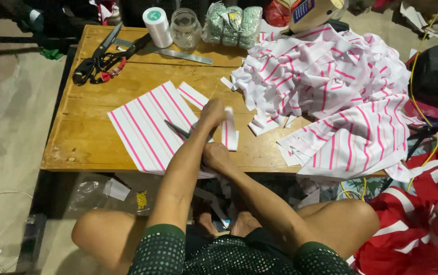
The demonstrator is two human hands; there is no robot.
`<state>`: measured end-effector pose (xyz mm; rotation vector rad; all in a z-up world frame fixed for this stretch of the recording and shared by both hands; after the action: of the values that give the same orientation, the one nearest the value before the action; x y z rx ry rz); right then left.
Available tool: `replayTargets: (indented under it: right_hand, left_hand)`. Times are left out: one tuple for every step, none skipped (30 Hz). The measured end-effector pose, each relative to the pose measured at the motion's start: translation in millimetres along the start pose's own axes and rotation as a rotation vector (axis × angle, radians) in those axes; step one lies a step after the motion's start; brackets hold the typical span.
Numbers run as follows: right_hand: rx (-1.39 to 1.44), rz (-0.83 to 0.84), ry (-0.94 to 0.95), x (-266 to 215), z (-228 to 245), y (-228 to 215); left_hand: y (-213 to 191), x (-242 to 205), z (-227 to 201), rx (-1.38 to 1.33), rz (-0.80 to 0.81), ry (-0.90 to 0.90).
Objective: The person cuts a piece of white fabric with pink stripes into long strips using scissors. They hold the fabric steady with one hand while cutting with the other, then gather the cut strips and place them on a pile.
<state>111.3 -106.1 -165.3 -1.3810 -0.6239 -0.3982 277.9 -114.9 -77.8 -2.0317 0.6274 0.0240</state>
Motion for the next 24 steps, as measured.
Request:
replayTargets:
  right_hand:
    - [-0.005,0.002,0.004,-61.6,-12.1,58.9]
    - [-0.066,0.017,0.017,-101.5,-29.0,131.1]
    - [-0.127,0.033,0.029,-115.9,-42.2,220.7]
    - [-0.13,0.035,0.032,-96.7,-40.4,176.9]
    - [0.029,0.141,0.199,-77.7,-39.6,134.2]
    - [0.195,0.248,0.358,-58.2,-36.6,92.5]
    - [0.197,0.251,0.354,-43.8,-22.5,41.0]
    - [0.451,0.415,0.589,-17.1,-15.3,-3.8]
    - [0.705,0.582,0.822,17.8,-17.9,-48.5]
    - [0.71,0.587,0.812,14.8,-19.6,-33.2]
    - [0.302,0.371,0.445,14.3,-20.5,-21.1]
    - [-0.097,0.145,0.072,11.0,-19.7,-9.3]
    - [-0.09,0.146,0.064,12.3,-29.0,0.6]
    - [-0.03,0.248,0.085,11.3,-37.9,10.9]
    - [0.029,0.35,0.106,10.4,-46.6,21.2]
    - [0.036,0.348,0.098,21.3,-47.8,8.0]
    - [0.12,0.521,0.167,31.6,-48.9,-3.5]
    - [0.207,0.7,0.229,40.5,-46.3,-14.3]
    - [0.217,0.704,0.213,52.7,-40.8,-36.1]
    - [0.221,0.748,0.226,65.6,-35.8,-57.1]
    - [0.224,0.792,0.239,79.0,-31.3,-77.8]
    - [0.231,0.795,0.226,79.6,-33.1,-75.0]
    - [0.224,0.789,0.251,80.2,-36.0,-72.1]
    - [0.215,0.785,0.283,77.8,-40.0,-70.7]
  left_hand:
    - [-20.7,-14.0,-32.6,0.0,0.005,0.005]
    - [-43.2,-28.2,-66.0,-0.173,-0.133,0.102]
    - [-66.0,-42.9,-98.7,-0.346,-0.27,0.198]
    - [-86.4,-51.7,-121.3,-0.348,-0.266,0.2]
    - [-106.5,-61.1,-145.2,-0.52,-0.168,0.391]
    - [-128.5,-71.1,-166.4,-0.689,-0.074,0.576]
    - [-134.1,-84.2,-171.1,-0.692,-0.078,0.572]
    - [-141.8,-99.1,-172.8,-0.597,-0.153,0.691]
    - [-149.0,-114.5,-174.8,-0.497,-0.226,0.807]
    - [-143.6,-122.8,-149.1,-0.493,-0.234,0.8]
    - [-138.7,-132.2,-123.8,-0.429,-0.36,0.838]
    - [-132.5,-142.6,-98.8,-0.364,-0.484,0.873]
    - [-128.7,-149.9,-58.2,-0.362,-0.491,0.864]
    - [-123.7,-157.8,-17.0,-0.22,-0.604,0.663]
    - [-119.0,-166.7,24.2,-0.077,-0.707,0.457]
    - [-117.0,-177.1,49.6,-0.072,-0.713,0.45]
    - [-114.0,-186.4,77.5,0.025,-0.544,0.16]
    - [-110.3,-200.4,108.5,0.116,-0.368,-0.136]
    - [-115.4,-213.6,105.1,0.117,-0.375,-0.154]
    - [-119.1,-226.7,101.8,0.226,-0.261,-0.161]
    - [-122.8,-239.3,98.3,0.331,-0.144,-0.168]
    - [-124.3,-239.1,98.9,0.33,-0.149,-0.183]
    - [-125.5,-238.4,99.3,0.338,-0.156,-0.197]
    - [-124.6,-238.0,98.4,0.345,-0.158,-0.207]
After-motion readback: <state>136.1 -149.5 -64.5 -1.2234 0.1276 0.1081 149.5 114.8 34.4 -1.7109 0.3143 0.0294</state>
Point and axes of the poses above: each hand's wrist, its own x-axis towards the middle knuckle, its own y-axis out of the palm, z = x × y, the point moved 1 cm from there along x, towards the middle knuckle, and after that the axes turned 3 degrees about x, right-handed, at the moved point
